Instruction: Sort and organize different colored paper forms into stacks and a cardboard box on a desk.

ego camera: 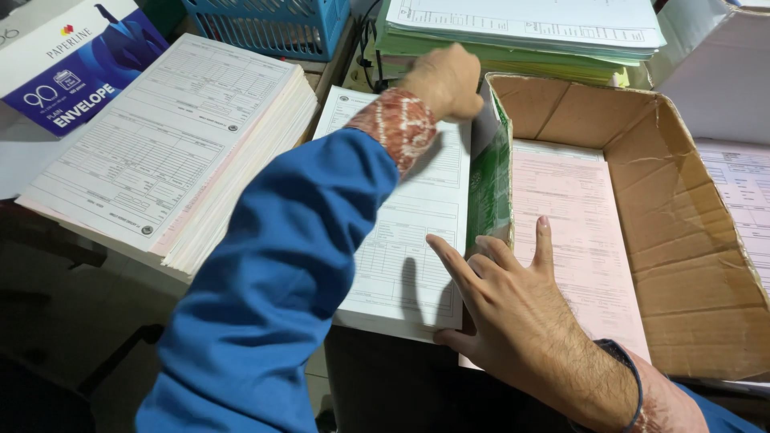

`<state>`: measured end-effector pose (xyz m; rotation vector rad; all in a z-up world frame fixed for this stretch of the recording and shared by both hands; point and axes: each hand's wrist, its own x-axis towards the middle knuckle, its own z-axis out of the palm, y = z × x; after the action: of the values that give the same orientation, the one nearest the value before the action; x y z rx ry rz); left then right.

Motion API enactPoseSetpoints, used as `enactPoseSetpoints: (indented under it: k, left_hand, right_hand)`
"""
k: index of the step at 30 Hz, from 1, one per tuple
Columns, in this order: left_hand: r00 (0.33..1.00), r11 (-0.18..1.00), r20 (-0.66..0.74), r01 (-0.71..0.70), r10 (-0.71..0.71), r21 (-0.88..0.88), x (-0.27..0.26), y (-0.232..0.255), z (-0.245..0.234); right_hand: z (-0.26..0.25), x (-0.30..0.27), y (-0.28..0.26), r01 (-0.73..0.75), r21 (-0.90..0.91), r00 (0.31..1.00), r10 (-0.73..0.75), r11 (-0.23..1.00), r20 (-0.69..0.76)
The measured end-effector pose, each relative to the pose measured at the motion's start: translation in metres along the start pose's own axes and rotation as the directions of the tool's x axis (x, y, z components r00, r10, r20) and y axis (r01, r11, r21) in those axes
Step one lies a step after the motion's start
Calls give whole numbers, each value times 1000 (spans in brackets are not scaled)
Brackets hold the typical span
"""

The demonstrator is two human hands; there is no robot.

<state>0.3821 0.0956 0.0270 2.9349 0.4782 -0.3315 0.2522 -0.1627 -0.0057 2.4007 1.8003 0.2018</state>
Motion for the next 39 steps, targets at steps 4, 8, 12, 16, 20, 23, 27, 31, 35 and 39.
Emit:
enactPoseSetpoints:
  k: [4, 8, 12, 16, 20, 23, 27, 31, 35, 39]
  left_hand:
    - [971, 987, -212, 134, -114, 84, -15, -54, -25]
    - [878, 891, 189, 401, -440, 213, -44, -101, -20]
    - [875, 883, 119, 466, -469, 55, -30, -121, 8]
    - [906, 895, 11, 415, -422, 161, -12, -131, 23]
    - [919, 895, 94, 345, -384, 281, -15, -127, 19]
    - [917, 901, 68, 370, -394, 228, -14, -129, 20]
    - [920, 901, 37, 374, -391, 218, -5, -139, 28]
    - [923, 907, 14, 376, -385, 190, -13, -138, 28]
    - [908, 902, -27, 418, -418, 103, -22, -134, 26]
    - [891, 889, -13, 454, -454, 62, -25, -129, 21]
  right_hand:
    - [0, 0, 1, -6, 42, 1000, 6, 999, -1]
    - [-5, 0, -2, -21, 78, 999, 18, 997, 35]
    - [-7, 3, -3, -40, 82, 997, 34, 996, 74]
    - [-7, 4, -4, -29, 79, 998, 25, 996, 51]
    - [-8, 6, -5, -39, 91, 998, 35, 995, 43]
    - [-9, 6, -5, -49, 81, 997, 44, 995, 67]
    - [-7, 5, -4, -52, 86, 998, 48, 995, 47]
    - [-10, 7, -5, -57, 85, 996, 50, 995, 80]
    - [-10, 7, -5, -55, 98, 995, 47, 994, 84]
    - [-7, 2, -3, -47, 75, 998, 44, 996, 46]
